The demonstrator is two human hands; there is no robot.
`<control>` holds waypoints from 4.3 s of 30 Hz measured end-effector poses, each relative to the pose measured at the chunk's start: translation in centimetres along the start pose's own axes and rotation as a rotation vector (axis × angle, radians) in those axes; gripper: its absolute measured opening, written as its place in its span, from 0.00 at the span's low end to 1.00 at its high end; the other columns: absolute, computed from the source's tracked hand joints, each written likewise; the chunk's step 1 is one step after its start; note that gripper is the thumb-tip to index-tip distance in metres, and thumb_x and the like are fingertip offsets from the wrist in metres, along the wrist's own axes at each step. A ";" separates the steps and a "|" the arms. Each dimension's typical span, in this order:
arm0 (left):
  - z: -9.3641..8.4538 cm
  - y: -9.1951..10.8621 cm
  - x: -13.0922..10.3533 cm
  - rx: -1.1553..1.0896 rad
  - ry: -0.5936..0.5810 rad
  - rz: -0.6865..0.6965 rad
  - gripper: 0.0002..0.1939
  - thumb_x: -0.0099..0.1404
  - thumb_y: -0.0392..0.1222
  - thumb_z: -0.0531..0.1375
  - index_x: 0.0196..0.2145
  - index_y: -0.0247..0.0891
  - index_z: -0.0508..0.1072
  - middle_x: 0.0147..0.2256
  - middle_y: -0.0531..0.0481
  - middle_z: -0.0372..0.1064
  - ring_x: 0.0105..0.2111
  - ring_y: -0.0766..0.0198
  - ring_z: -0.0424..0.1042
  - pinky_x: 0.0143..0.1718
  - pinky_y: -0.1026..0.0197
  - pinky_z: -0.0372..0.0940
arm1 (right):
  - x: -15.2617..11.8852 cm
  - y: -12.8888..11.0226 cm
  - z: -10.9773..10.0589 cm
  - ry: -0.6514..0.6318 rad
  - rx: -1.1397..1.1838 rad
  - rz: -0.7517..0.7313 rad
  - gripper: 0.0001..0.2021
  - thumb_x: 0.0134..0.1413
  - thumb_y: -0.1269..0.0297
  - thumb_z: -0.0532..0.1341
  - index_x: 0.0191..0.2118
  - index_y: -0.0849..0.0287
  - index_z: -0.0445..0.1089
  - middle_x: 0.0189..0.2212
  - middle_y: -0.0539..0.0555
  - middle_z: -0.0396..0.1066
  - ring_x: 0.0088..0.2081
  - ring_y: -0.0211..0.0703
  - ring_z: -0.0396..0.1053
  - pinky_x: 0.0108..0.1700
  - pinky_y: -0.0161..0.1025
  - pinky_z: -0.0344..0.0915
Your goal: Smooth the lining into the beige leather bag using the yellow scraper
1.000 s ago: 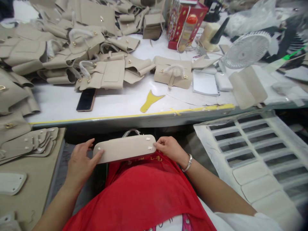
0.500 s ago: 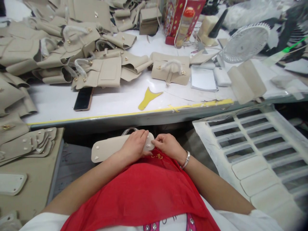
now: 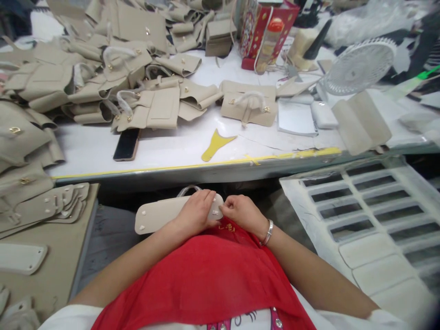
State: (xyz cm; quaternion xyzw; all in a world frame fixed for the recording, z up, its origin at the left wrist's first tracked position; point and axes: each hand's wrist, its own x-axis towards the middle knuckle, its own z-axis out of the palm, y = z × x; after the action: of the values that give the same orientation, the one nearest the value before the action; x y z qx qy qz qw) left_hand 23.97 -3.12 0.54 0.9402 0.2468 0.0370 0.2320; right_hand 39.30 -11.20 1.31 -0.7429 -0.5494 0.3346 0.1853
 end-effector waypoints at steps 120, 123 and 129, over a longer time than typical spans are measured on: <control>-4.1 -13.2 -16.5 -0.618 0.439 -0.764 0.09 0.53 0.43 0.57 0.21 0.36 0.66 0.20 0.54 0.63 0.20 0.70 0.59 0.23 0.67 0.53 | 6.9 -16.2 12.8 -0.132 -0.553 -0.705 0.33 0.43 0.49 0.60 0.51 0.67 0.58 0.44 0.64 0.63 0.44 0.54 0.60 0.47 0.46 0.58; -3.8 -13.2 -16.8 -0.545 0.406 -0.750 0.10 0.56 0.45 0.56 0.23 0.37 0.64 0.22 0.55 0.62 0.22 0.69 0.60 0.24 0.66 0.53 | 6.8 -15.0 11.0 -0.188 -0.506 -0.729 0.41 0.40 0.45 0.62 0.56 0.67 0.54 0.50 0.65 0.60 0.49 0.55 0.59 0.51 0.49 0.56; -4.6 -13.0 -16.6 -0.234 0.367 -0.618 0.13 0.59 0.46 0.54 0.40 0.37 0.65 0.37 0.46 0.66 0.37 0.59 0.66 0.39 0.58 0.62 | 4.6 -9.8 5.1 -0.141 -0.463 -0.675 0.48 0.37 0.42 0.63 0.60 0.65 0.48 0.56 0.66 0.55 0.55 0.56 0.54 0.56 0.52 0.53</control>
State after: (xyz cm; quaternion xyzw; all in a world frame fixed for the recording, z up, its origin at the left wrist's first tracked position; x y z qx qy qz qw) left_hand 2.76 0.82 -0.54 0.7661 0.5504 0.1612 0.2900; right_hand 29.72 -4.09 2.63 -0.5183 -0.8342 0.1727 0.0748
